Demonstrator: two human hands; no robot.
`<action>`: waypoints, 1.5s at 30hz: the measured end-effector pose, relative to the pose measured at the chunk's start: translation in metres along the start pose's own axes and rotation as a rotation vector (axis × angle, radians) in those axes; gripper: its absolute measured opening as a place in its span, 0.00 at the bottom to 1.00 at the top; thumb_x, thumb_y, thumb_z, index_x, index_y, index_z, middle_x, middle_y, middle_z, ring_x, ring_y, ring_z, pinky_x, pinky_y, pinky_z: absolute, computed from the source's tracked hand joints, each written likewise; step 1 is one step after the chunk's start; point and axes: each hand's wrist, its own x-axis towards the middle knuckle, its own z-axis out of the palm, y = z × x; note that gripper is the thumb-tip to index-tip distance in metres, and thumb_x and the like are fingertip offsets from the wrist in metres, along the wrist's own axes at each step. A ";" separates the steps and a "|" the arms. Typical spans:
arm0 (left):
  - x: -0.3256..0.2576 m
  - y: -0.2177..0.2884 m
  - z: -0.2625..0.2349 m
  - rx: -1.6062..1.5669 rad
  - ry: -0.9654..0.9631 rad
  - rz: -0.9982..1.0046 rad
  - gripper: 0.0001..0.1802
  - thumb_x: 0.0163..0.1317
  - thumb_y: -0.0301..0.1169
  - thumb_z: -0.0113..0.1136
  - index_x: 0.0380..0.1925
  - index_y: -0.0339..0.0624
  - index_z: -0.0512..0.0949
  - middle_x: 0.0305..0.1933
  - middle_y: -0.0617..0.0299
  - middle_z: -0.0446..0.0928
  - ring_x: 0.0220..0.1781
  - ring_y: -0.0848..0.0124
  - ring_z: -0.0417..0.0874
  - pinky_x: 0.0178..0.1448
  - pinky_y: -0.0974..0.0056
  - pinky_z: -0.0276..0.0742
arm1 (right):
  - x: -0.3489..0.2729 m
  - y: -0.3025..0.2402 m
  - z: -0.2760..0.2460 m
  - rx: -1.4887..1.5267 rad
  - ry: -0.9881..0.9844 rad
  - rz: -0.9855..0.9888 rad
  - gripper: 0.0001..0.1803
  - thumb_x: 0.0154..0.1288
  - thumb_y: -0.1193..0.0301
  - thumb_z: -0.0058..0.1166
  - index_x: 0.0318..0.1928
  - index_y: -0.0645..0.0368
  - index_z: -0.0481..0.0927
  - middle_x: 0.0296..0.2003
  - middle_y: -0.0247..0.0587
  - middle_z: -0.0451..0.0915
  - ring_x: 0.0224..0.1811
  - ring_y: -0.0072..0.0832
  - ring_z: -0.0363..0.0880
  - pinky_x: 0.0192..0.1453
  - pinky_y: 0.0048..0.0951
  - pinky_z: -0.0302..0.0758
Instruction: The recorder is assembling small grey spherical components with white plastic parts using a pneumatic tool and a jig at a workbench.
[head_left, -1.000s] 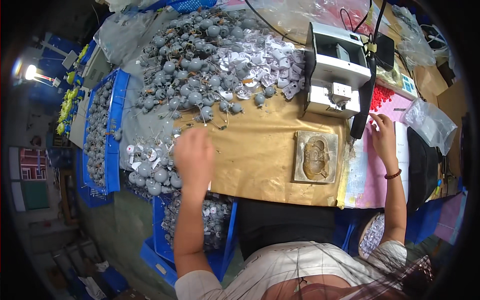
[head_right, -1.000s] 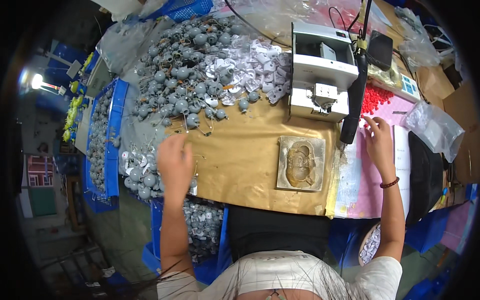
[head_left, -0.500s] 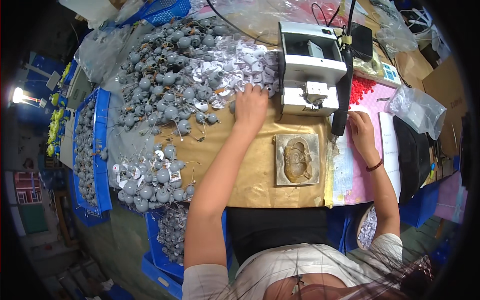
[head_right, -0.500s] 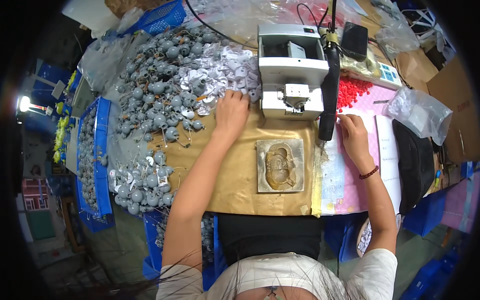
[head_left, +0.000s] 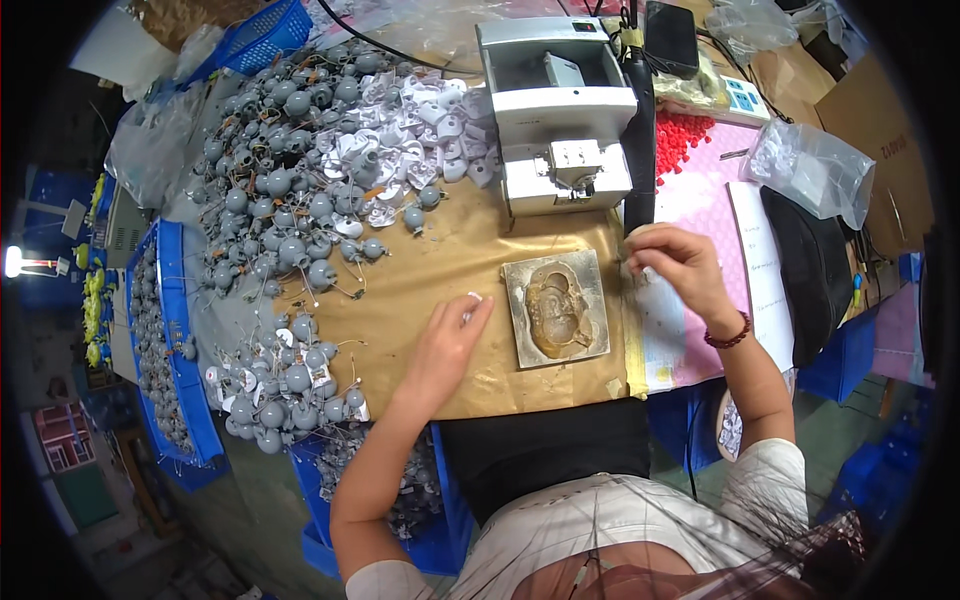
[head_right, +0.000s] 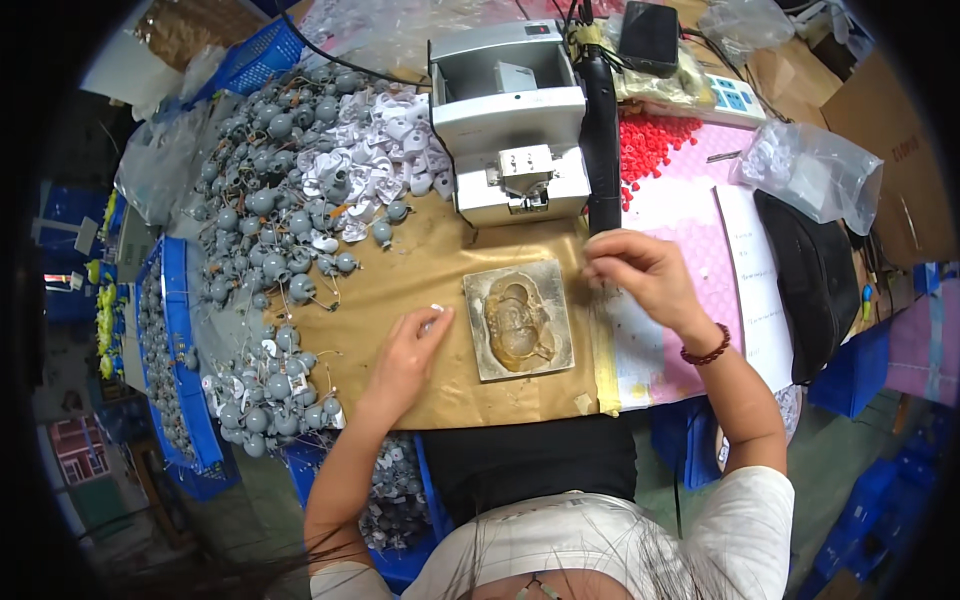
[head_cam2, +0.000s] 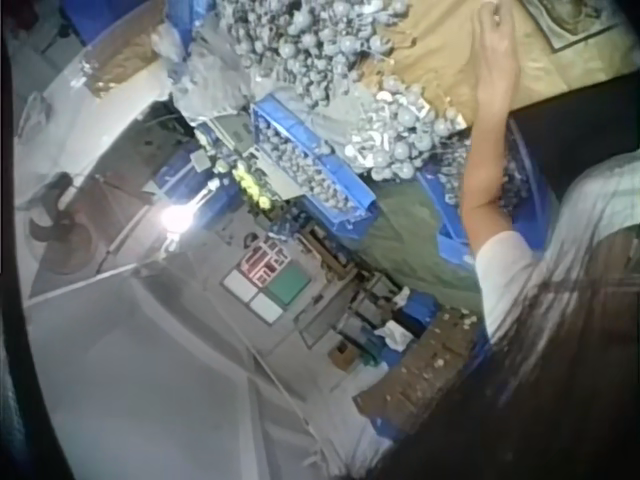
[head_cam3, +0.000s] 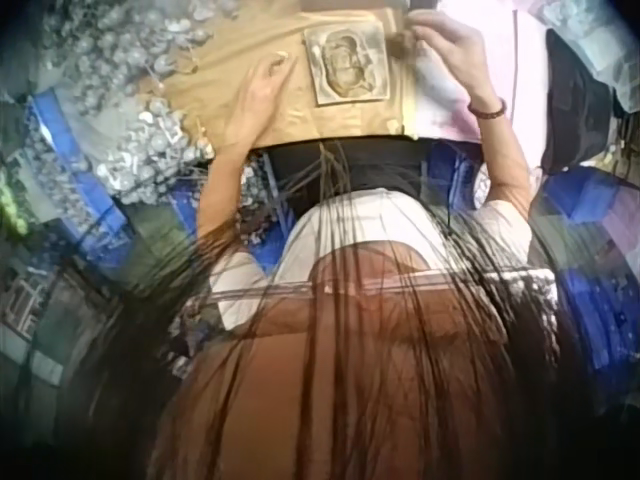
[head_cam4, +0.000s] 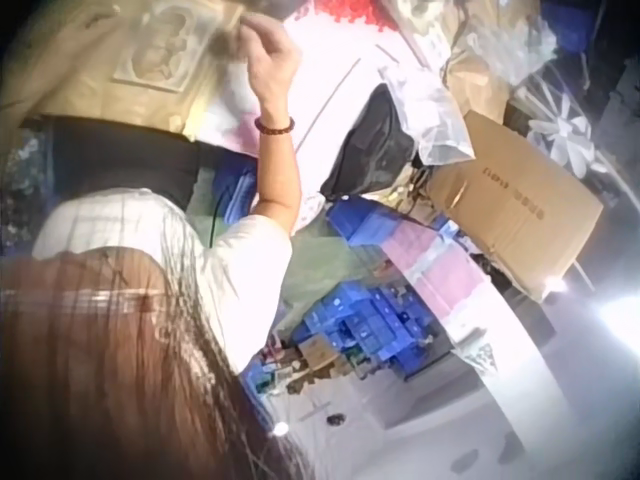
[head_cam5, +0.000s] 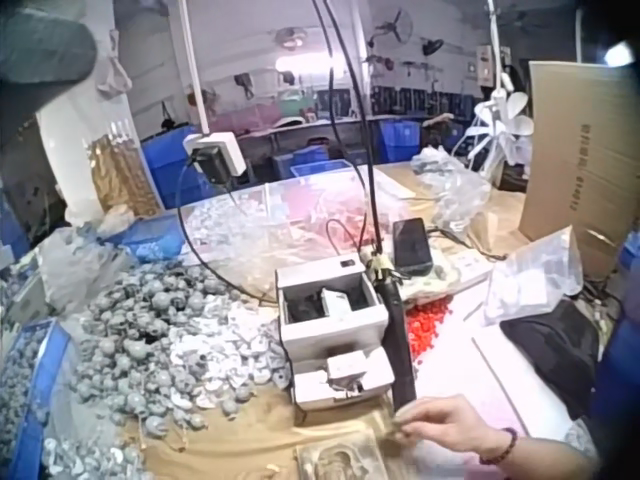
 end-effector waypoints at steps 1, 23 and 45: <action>0.006 0.001 -0.002 -0.028 0.000 0.010 0.20 0.55 0.24 0.70 0.49 0.38 0.81 0.47 0.54 0.80 0.48 0.55 0.81 0.52 0.57 0.79 | -0.002 0.002 0.008 -0.015 -0.004 0.003 0.08 0.69 0.82 0.57 0.47 0.69 0.82 0.42 0.40 0.84 0.41 0.23 0.85 0.47 0.23 0.82; 0.064 -0.083 -0.074 0.414 0.454 -0.360 0.19 0.56 0.20 0.62 0.50 0.44 0.78 0.55 0.51 0.71 0.60 0.50 0.68 0.63 0.51 0.69 | 0.001 0.007 0.084 -1.066 -0.231 -0.749 0.16 0.52 0.72 0.68 0.42 0.55 0.81 0.41 0.39 0.78 0.50 0.40 0.75 0.50 0.39 0.72; 0.087 -0.025 -0.123 0.663 0.067 0.067 0.27 0.60 0.20 0.57 0.61 0.51 0.78 0.34 0.61 0.80 0.35 0.58 0.82 0.40 0.57 0.77 | 0.026 -0.075 0.086 -0.608 -0.194 -0.699 0.16 0.59 0.78 0.65 0.49 0.61 0.81 0.46 0.44 0.80 0.48 0.41 0.79 0.51 0.37 0.76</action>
